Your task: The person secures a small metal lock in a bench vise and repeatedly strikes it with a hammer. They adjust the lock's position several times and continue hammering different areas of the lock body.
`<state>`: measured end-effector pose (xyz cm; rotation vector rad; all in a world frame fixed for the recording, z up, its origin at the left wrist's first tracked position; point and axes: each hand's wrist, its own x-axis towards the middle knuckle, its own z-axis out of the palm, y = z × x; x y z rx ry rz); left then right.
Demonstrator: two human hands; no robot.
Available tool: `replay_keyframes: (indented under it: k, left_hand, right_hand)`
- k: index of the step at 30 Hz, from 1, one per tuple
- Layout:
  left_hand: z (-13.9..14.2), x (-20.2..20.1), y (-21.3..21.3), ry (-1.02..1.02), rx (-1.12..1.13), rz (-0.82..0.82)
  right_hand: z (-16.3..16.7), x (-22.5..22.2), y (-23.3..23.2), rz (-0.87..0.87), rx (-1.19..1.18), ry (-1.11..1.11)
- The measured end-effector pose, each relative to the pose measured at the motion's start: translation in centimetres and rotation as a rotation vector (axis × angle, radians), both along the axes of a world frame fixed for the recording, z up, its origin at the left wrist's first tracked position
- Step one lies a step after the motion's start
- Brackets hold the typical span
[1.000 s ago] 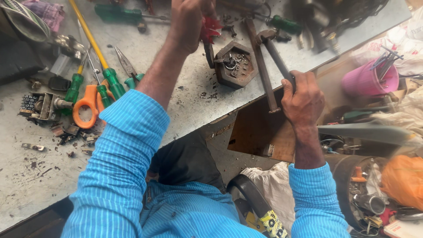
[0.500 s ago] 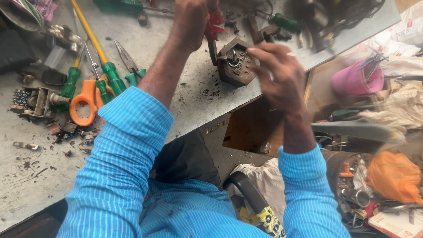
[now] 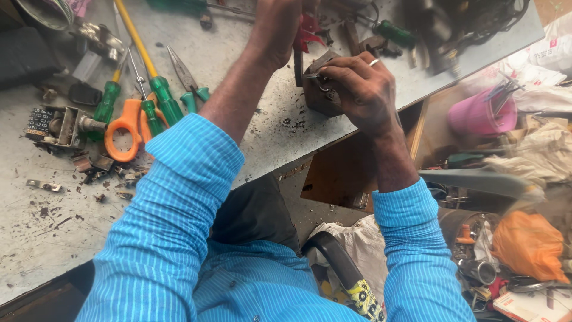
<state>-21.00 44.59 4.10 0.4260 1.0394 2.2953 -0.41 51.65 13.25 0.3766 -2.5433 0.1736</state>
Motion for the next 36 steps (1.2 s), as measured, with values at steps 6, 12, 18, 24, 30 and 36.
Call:
replay_keyframes:
  k: [6, 12, 18, 24, 30, 36]
  left_hand:
    - [-0.2, -0.2, 0.5, -0.021, -0.148, 0.099]
    - [0.7, 1.2, 0.1, 0.048, -0.262, 0.193]
    - [1.5, 2.0, -0.2, 0.054, -0.334, 0.219]
    - [1.1, 1.7, 0.7, 0.010, -0.284, 0.246]
    - [1.2, 2.3, 0.3, 0.117, -0.199, 0.332]
    - [1.3, 2.4, -0.3, 0.109, -0.203, 0.320]
  right_hand:
    - [-0.7, -0.2, 0.6, 0.048, -0.196, -0.074]
    - [-1.1, -0.2, 1.6, 0.039, -0.332, -0.150]
    - [-1.2, -0.3, 2.4, 0.052, -0.472, -0.246]
    - [-1.5, 0.0, 2.5, 0.007, -0.521, -0.250]
    - [-1.4, 0.1, 1.9, -0.007, -0.427, -0.167]
    - [-0.9, 0.5, 1.7, 0.060, -0.521, -0.208]
